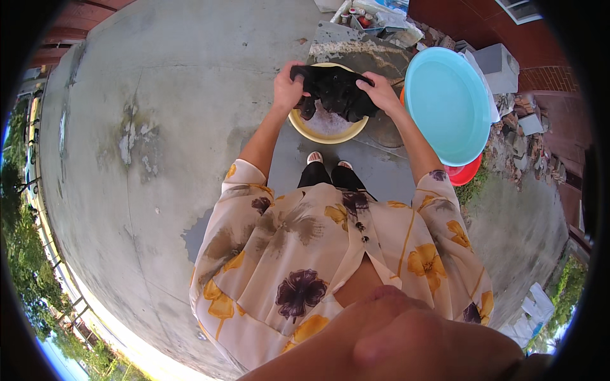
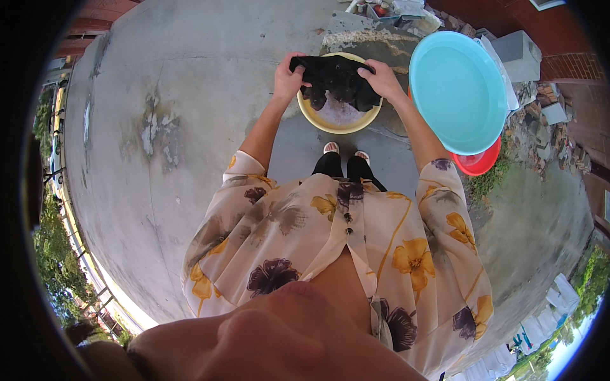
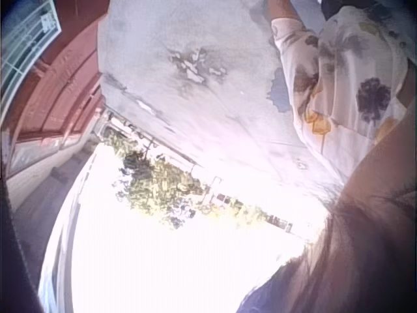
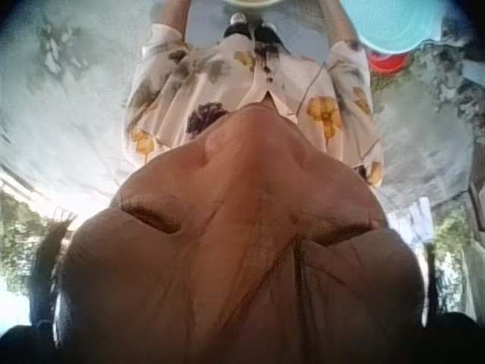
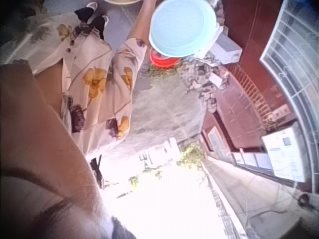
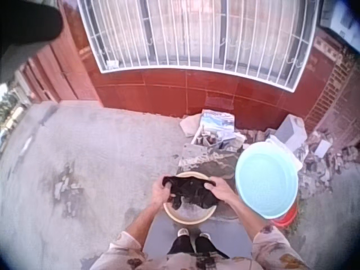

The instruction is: The person hangs a shirt on a hanger, buttons the collar, and then washes a black garment by hand in two buckets of soapy water.

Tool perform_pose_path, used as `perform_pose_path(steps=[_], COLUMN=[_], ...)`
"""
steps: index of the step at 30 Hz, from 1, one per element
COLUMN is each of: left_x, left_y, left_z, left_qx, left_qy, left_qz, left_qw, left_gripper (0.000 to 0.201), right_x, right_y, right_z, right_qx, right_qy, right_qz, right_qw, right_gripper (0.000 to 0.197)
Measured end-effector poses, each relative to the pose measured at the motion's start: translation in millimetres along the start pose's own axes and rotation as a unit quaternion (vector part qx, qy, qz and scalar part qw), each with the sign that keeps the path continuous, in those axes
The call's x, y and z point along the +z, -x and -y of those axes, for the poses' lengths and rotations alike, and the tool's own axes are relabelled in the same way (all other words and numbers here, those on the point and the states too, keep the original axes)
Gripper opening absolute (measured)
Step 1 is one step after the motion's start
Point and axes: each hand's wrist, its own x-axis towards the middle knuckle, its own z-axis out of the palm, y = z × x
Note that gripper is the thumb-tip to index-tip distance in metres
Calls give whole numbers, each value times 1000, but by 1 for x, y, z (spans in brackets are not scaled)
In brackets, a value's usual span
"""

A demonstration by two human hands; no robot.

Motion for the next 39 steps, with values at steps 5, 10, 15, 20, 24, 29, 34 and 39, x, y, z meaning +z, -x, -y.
perform_pose_path(steps=[5, 10, 15, 20, 24, 29, 34, 39], left_x=[30, 29, 28, 22, 20, 27, 54, 81], left_y=[27, 38, 41, 26, 8, -13, -42, -58], left_z=[-18, -49, -71, -91, -121, -159, -150, -121], left_qx=[-58, 255, 327, 296, 272, 255, 256, 206], left_qy=[99, -102, -279, -141, -39, 73, 116, 85], left_qz=[133, 183, 143, 55, 62, 94, -106, -139], left_qw=[985, 944, 891, 943, 960, 960, 954, 965], left_gripper=[48, 92, 94, 66, 49, 45, 40, 49], right_x=[31, 27, 29, -11, -42, -16, 23, 16], right_y=[9, 11, 24, 45, 20, -33, -24, -34], right_z=[28, 67, 88, 133, 101, 59, 96, 92], right_qx=[134, 98, 13, -282, -278, -142, -180, -54], right_qy=[-346, -417, -403, 81, -155, -416, -392, -386], right_qz=[19, 15, -37, -165, -162, 34, 49, 92], right_qw=[928, 903, 914, 942, 934, 898, 901, 916], right_gripper=[35, 31, 26, 30, 61, 106, 111, 97])
